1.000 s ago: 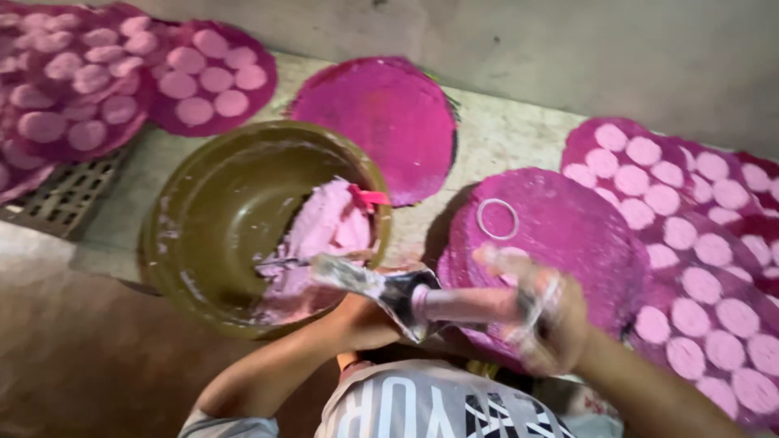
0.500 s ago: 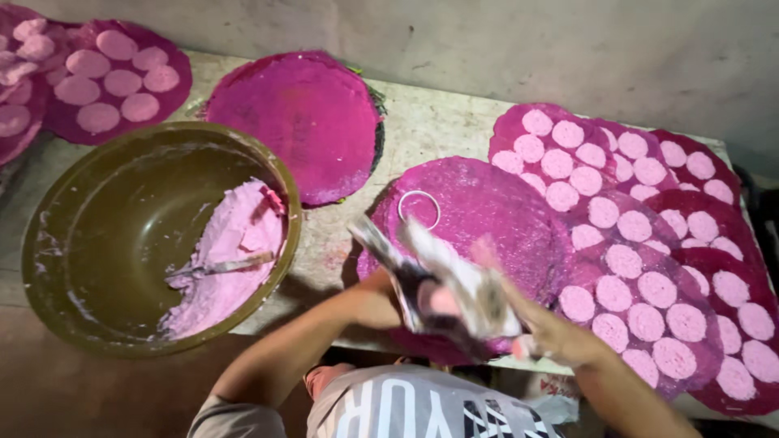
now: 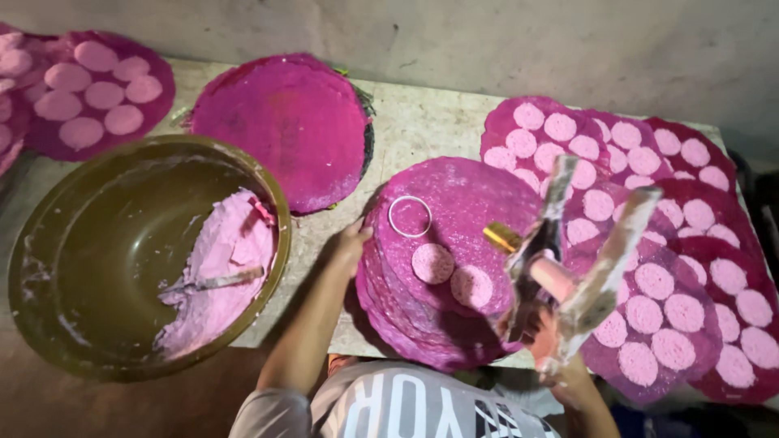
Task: The person scoops pink dough from a bowl using a spatula and fills a metal mold. They press the mold onto a tray to form round pink discs and repeat the process to fill multiple trays.
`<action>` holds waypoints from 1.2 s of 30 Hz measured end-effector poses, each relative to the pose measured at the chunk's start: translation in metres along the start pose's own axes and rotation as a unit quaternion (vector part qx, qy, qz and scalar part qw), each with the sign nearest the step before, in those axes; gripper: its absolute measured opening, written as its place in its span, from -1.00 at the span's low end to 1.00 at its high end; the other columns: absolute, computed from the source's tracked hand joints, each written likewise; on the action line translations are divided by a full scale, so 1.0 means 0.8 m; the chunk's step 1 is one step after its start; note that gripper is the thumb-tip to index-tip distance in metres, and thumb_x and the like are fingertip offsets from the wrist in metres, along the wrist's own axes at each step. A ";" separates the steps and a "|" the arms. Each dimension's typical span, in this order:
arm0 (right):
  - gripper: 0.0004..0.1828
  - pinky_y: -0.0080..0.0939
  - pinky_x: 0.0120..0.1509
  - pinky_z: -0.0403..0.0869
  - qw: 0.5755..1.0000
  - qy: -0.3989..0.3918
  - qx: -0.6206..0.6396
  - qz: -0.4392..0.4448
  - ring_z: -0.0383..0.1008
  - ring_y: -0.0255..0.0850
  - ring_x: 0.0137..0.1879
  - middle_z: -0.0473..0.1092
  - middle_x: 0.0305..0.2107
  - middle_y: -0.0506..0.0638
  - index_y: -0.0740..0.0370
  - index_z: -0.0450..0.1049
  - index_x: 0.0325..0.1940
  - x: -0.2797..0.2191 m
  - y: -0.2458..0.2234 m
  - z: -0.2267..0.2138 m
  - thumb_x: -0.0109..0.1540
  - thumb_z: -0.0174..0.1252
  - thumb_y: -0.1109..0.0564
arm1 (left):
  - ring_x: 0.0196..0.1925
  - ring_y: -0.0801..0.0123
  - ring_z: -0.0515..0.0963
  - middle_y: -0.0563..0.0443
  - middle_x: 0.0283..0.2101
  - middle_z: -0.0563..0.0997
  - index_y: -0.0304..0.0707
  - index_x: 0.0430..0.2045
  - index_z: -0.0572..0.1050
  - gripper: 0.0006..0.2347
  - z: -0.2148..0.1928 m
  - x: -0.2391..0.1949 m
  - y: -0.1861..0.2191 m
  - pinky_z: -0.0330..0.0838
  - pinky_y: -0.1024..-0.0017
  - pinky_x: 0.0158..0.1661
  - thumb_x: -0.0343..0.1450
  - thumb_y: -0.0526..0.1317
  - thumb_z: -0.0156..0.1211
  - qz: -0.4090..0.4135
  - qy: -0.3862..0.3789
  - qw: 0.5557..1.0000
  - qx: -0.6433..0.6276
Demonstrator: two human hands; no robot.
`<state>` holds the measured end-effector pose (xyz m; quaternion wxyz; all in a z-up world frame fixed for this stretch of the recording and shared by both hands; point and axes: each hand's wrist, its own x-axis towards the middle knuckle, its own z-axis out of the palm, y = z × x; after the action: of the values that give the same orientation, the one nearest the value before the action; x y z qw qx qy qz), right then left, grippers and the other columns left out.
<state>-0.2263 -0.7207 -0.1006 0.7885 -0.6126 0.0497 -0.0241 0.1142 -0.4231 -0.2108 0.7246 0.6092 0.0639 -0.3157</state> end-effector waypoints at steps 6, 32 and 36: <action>-0.03 0.14 0.44 0.23 0.985 0.126 0.099 0.068 0.33 0.05 0.30 0.31 0.18 0.19 0.24 0.07 0.44 0.010 -0.008 0.022 0.15 0.17 -0.35 | 0.32 -0.02 0.38 -0.31 0.28 0.41 -0.24 0.33 0.26 -0.39 0.010 -0.166 -0.006 0.25 0.14 0.28 0.36 -0.15 0.30 0.166 0.121 0.917 0.342; 0.17 0.08 0.31 0.44 0.983 -0.077 -0.016 0.166 0.46 0.01 0.18 0.39 0.09 0.23 0.39 0.09 0.45 0.024 -0.026 0.058 0.10 0.08 -0.58 | 0.55 0.13 0.09 -0.21 0.51 0.14 -0.31 0.46 -0.03 0.00 0.076 -0.127 0.125 -0.05 -0.12 0.45 0.22 0.25 0.36 0.215 -0.229 0.916 0.252; 0.16 0.03 0.34 0.43 0.918 -0.215 0.115 0.311 0.48 -0.04 0.18 0.42 0.09 0.22 0.40 0.14 0.43 0.048 -0.051 0.091 0.17 -0.18 -0.66 | 0.54 -0.14 0.14 -0.42 0.48 0.19 -0.23 0.49 0.09 -0.19 0.093 -0.117 0.164 -0.05 -0.02 0.52 0.42 0.27 0.18 0.012 -0.469 0.784 -0.405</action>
<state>-0.1792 -0.6650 -0.0449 0.8126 -0.4620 0.0638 0.3495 0.0887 -0.4487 -0.0375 0.8492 0.0367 -0.1691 -0.4990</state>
